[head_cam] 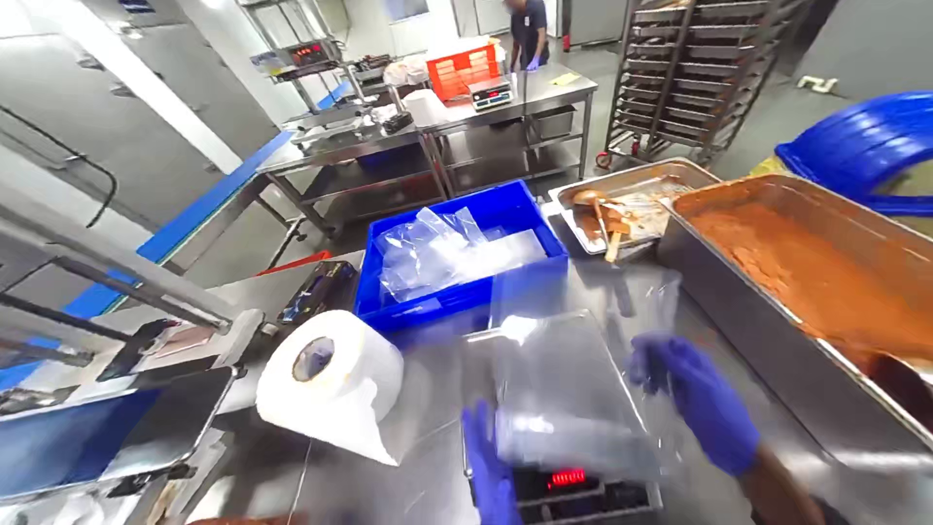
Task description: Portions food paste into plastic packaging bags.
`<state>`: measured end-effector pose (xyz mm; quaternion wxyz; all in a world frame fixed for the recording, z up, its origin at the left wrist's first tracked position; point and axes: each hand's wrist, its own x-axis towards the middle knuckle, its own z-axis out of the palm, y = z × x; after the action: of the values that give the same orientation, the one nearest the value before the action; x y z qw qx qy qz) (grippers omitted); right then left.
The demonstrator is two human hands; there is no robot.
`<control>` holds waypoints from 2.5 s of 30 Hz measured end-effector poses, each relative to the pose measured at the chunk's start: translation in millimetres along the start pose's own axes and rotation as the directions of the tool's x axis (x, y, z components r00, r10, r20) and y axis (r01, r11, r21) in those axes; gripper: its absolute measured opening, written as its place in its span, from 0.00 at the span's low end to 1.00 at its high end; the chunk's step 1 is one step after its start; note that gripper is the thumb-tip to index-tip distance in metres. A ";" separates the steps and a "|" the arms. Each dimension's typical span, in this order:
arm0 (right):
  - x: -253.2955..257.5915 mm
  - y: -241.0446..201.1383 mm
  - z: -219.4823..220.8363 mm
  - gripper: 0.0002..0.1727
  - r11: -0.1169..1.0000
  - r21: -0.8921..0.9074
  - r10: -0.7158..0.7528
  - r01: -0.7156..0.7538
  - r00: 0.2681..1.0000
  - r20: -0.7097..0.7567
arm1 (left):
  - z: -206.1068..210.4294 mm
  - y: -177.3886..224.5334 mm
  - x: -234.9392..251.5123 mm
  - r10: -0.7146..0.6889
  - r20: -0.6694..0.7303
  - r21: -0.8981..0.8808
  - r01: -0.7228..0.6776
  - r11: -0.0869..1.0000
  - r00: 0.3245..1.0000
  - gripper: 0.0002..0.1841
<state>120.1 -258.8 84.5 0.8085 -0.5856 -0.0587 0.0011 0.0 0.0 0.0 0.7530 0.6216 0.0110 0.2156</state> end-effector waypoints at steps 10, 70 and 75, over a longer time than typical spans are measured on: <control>-154.1 11.8 -56.2 0.07 0.949 -0.053 0.299 -0.311 0.941 -0.157 | 53.1 62.5 -89.8 -0.314 0.189 -0.339 0.362 0.868 0.931 0.14; -413.4 88.8 -255.1 0.33 0.332 -0.566 0.510 -0.755 0.648 -0.566 | 289.8 -62.1 -280.2 -0.709 0.646 0.761 -0.314 0.568 0.282 0.33; -386.3 36.6 -291.6 0.17 0.641 -0.507 0.655 -0.577 0.755 -0.031 | 260.7 -75.0 -262.4 -0.729 0.627 0.779 -0.203 0.594 0.276 0.28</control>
<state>-233.1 -550.5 -75.9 0.5773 -0.7516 0.0835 0.3080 -140.5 -341.7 -77.4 0.3107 0.8549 -0.2151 -0.3554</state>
